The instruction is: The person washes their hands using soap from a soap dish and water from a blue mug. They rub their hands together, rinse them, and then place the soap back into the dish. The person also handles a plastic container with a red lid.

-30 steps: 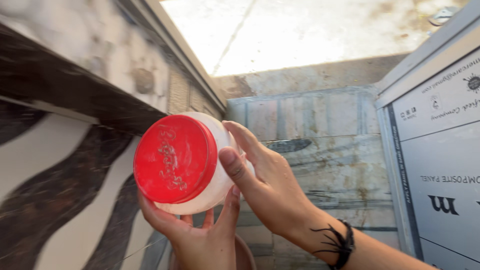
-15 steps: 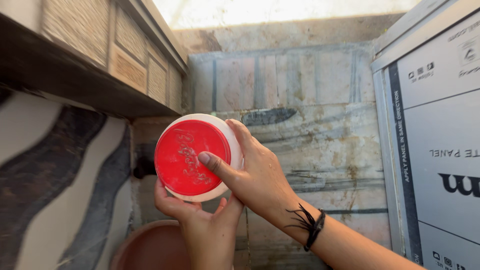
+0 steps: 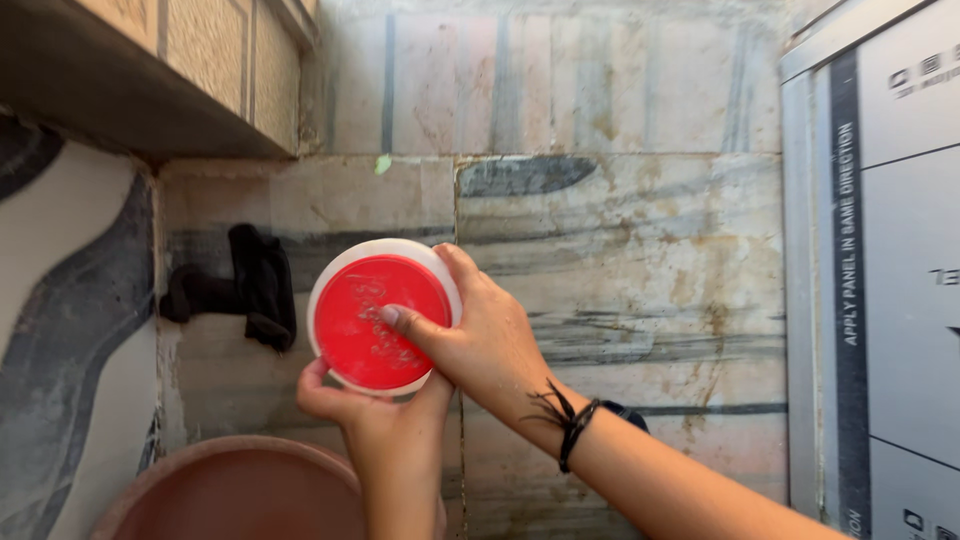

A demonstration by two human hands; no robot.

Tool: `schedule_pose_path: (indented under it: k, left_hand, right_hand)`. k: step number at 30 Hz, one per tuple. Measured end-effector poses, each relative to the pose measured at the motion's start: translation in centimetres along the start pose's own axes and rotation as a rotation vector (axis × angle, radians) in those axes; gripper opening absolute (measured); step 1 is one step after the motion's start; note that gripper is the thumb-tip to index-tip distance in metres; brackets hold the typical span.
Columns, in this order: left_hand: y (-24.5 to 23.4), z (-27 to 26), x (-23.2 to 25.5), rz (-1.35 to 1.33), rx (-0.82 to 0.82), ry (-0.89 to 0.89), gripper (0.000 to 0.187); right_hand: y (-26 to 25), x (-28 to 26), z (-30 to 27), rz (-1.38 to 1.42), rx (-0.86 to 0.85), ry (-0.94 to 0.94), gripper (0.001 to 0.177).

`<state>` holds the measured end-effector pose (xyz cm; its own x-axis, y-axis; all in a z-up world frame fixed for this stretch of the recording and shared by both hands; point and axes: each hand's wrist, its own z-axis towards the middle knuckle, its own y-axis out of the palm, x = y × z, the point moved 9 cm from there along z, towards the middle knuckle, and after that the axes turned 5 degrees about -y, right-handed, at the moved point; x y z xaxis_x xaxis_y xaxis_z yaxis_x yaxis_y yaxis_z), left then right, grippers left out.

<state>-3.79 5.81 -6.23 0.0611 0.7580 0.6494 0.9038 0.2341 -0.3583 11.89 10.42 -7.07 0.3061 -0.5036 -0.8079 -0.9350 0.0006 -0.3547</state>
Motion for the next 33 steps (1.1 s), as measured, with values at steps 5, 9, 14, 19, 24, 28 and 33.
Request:
schedule_pose_path:
  k: [5, 9, 14, 19, 24, 28, 33]
  left_hand:
    - [0.1, 1.5, -3.4, 0.172, 0.038, -0.128, 0.102]
    - [0.4, 2.4, -4.6, 0.204, 0.047, -0.149, 0.097]
    - [-0.3, 3.0, -7.4, 0.198, 0.068, -0.268, 0.090]
    - [-1.5, 4.4, -10.3, 0.199, 0.132, -0.210, 0.083]
    - [-2.3, 5.3, -13.6, 0.239, 0.143, -0.200, 0.078]
    - [-3.2, 5.8, -15.1, 0.249, 0.147, -0.205, 0.077]
    - [-4.2, 6.4, -15.3, 0.328, 0.145, -0.281, 0.076]
  right_hand:
    - [2.0, 3.8, 0.3, -0.057, -0.035, 0.026, 0.089]
    - [3.4, 5.9, 0.9, -0.090, -0.052, 0.037, 0.088]
    - [5.5, 8.1, 1.0, -0.109, -0.112, 0.054, 0.087]
    - [7.1, 10.2, 0.3, -0.150, -0.105, 0.082, 0.089]
    - [8.8, 11.2, -0.3, -0.177, -0.146, 0.068, 0.088]
    - [10.2, 11.2, -0.6, -0.231, -0.193, 0.019, 0.083]
    - [12.0, 10.0, -0.6, -0.315, -0.166, -0.085, 0.080]
